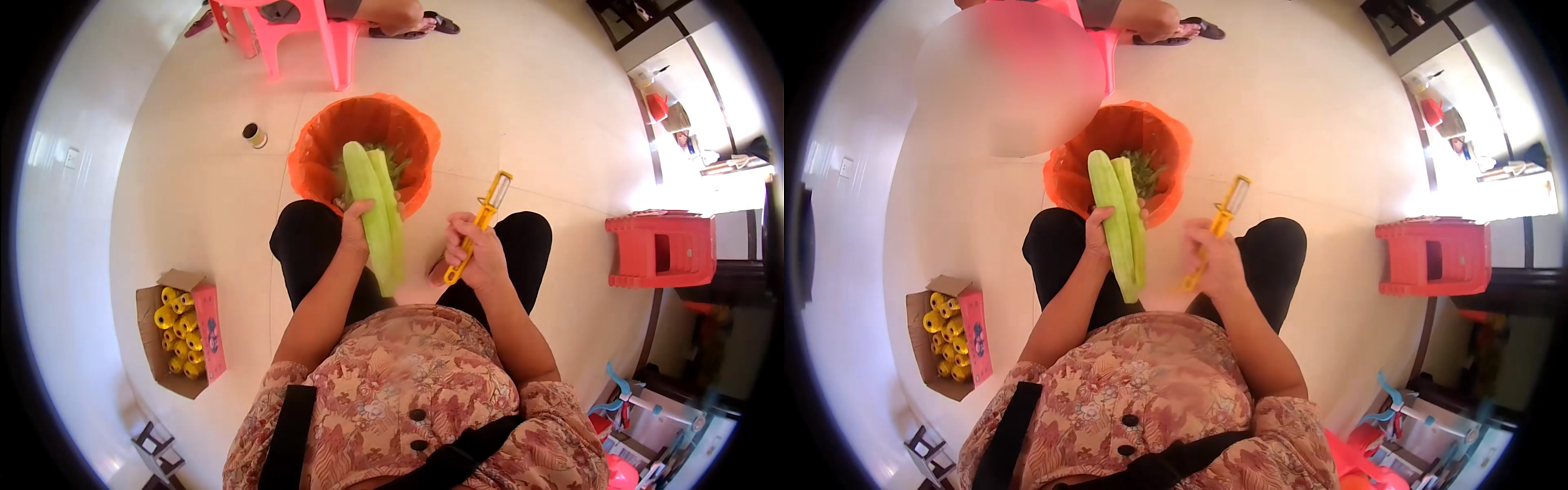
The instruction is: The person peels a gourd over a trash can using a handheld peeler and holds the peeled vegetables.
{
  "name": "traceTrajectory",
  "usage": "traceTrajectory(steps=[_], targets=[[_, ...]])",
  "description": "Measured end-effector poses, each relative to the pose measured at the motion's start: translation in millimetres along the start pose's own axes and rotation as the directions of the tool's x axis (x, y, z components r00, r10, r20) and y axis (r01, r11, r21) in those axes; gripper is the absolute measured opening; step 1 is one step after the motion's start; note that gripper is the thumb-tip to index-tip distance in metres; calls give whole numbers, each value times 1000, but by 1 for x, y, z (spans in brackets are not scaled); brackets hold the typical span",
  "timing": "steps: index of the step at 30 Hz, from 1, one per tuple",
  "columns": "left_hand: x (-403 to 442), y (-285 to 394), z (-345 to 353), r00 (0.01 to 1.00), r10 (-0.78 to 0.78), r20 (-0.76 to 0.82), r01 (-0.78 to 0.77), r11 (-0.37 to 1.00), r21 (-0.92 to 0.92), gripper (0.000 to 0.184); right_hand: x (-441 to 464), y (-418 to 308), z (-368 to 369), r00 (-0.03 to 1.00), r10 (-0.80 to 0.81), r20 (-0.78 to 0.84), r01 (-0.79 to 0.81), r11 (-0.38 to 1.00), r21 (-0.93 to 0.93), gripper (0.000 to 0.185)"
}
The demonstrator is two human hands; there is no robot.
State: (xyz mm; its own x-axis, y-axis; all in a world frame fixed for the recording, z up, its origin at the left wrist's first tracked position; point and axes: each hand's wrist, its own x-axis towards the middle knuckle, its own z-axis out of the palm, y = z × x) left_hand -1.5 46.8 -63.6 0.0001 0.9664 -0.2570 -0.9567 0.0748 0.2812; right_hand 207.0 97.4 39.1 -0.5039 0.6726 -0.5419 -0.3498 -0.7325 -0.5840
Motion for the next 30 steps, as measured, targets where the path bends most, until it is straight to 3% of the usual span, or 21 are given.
traceTrajectory(steps=[2, 6, 9, 13, 22, 30], targets=[[-3, 1, 9, 1000, -6, 10, 6, 1000, 12, 53, 15, 15, -37, 991, -4, -137, 1, 1000, -21, 13], [-3, 2, 4, 996, -76, 56, 77, 997, -3, 50, 37, 63, -95, 932, 21, -361, -141, 941, -308, 18], [-3, 2, 2, 996, -76, 36, 76, 997, 0, 49, 43, 75, -103, 927, 155, -342, -274, 902, -333, 22], [-3, 4, 2, 999, -24, -48, 26, 999, 38, 46, 55, 89, -106, 973, 1, -231, -119, 858, -499, 18], [5, -2, -13, 977, 36, -211, -32, 999, 24, 43, 57, 91, -110, 964, -99, -247, -107, 708, -698, 7], [7, -3, -20, 963, 4, -269, -9, 1000, -18, 40, 64, 96, -113, 988, -40, -152, -46, 855, -517, 35]])
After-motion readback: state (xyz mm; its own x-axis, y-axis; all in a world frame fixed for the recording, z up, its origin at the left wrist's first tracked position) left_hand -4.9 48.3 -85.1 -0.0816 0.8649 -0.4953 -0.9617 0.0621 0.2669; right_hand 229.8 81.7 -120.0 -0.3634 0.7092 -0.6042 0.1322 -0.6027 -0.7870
